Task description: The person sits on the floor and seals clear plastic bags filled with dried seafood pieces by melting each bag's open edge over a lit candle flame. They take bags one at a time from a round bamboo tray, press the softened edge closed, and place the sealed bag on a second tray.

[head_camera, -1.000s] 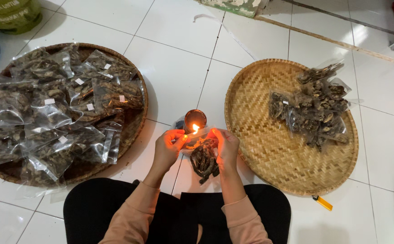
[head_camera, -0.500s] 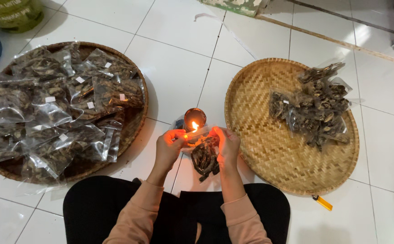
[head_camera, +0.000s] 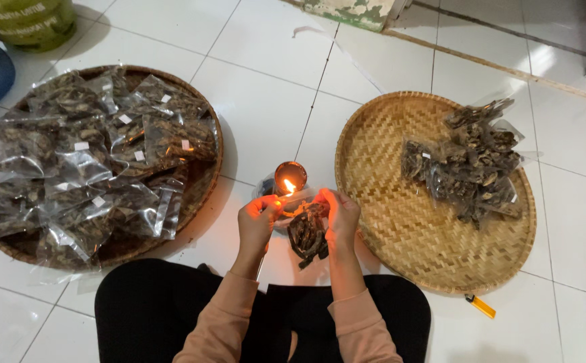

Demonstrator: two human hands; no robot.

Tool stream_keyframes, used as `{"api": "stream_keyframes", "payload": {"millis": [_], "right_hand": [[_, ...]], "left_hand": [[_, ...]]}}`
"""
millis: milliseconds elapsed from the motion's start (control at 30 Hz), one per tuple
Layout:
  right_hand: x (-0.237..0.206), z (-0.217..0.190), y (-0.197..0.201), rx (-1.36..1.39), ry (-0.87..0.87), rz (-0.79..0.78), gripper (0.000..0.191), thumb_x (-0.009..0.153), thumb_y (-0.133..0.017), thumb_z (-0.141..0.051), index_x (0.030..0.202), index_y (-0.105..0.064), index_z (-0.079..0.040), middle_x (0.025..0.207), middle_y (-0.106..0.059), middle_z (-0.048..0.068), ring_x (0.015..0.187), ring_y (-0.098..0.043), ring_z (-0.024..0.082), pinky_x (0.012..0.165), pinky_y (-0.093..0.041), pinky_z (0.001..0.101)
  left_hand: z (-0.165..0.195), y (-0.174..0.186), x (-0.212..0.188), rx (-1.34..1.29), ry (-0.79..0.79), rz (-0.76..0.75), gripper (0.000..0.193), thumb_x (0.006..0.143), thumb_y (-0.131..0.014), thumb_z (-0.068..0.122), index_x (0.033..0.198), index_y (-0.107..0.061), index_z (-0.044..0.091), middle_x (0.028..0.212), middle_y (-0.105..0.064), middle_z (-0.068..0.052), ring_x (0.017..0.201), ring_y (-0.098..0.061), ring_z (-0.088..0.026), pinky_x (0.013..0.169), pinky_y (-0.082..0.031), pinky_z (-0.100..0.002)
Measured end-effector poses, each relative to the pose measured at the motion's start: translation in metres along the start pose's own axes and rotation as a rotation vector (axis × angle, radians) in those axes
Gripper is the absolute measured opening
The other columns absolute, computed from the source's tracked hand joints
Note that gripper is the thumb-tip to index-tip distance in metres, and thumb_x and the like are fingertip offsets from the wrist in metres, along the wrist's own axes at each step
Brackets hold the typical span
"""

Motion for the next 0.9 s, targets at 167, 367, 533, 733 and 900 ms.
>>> {"api": "stream_keyframes", "payload": {"millis": [167, 367, 533, 733, 900], "right_hand": [[0.000, 0.001, 0.001, -0.007, -0.006, 0.012, 0.012, 0.090, -0.073, -0.007, 0.087, -0.075, 0.004, 0.078, -0.073, 0.010, 0.066, -0.068, 0.015, 0.064, -0.054, 0.0280], [0.000, 0.000, -0.001, 0.007, 0.017, 0.015, 0.011, 0.089, -0.074, -0.006, 0.089, -0.076, 0.004, 0.080, -0.074, 0.010, 0.070, -0.068, 0.015, 0.067, -0.055, 0.0272], [0.002, -0.001, 0.000, 0.025, -0.010, 0.029, 0.011, 0.088, -0.073, -0.006, 0.090, -0.075, 0.004, 0.079, -0.074, 0.011, 0.069, -0.069, 0.016, 0.066, -0.055, 0.0282], [0.003, -0.006, 0.005, 0.014, 0.007, 0.030, 0.012, 0.089, -0.072, -0.007, 0.090, -0.075, 0.004, 0.079, -0.073, 0.011, 0.069, -0.069, 0.016, 0.065, -0.055, 0.0281], [0.003, -0.009, 0.009, 0.022, -0.021, 0.072, 0.012, 0.089, -0.072, -0.007, 0.090, -0.075, 0.004, 0.079, -0.073, 0.011, 0.068, -0.069, 0.018, 0.063, -0.054, 0.0293]], "left_hand": [[-0.004, -0.003, -0.004, 0.073, -0.071, 0.065, 0.019, 0.089, -0.073, 0.007, 0.094, -0.074, -0.011, 0.092, -0.073, -0.009, 0.077, -0.062, -0.010, 0.073, -0.053, -0.025], [-0.003, -0.008, -0.007, 0.005, -0.020, 0.110, 0.021, 0.090, -0.070, 0.008, 0.103, -0.071, -0.009, 0.090, -0.075, -0.010, 0.079, -0.070, -0.014, 0.075, -0.056, -0.026], [-0.006, -0.009, -0.005, -0.016, -0.012, 0.119, 0.022, 0.091, -0.071, 0.007, 0.104, -0.072, -0.010, 0.090, -0.074, -0.011, 0.080, -0.068, -0.014, 0.075, -0.056, -0.027], [-0.011, -0.013, -0.008, -0.010, -0.023, 0.103, 0.021, 0.093, -0.070, 0.007, 0.105, -0.075, -0.009, 0.090, -0.073, -0.010, 0.079, -0.064, -0.013, 0.073, -0.053, -0.026], [-0.010, -0.019, -0.010, -0.064, 0.002, 0.101, 0.020, 0.093, -0.070, 0.007, 0.103, -0.075, -0.009, 0.093, -0.075, -0.011, 0.081, -0.069, -0.014, 0.075, -0.056, -0.025]]}}
Point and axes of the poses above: each hand's wrist, its own x-axis towards the middle knuckle, its own y-axis out of the back of the hand, z = x × y, the point moved 1 cm from there along x, towards the middle knuckle
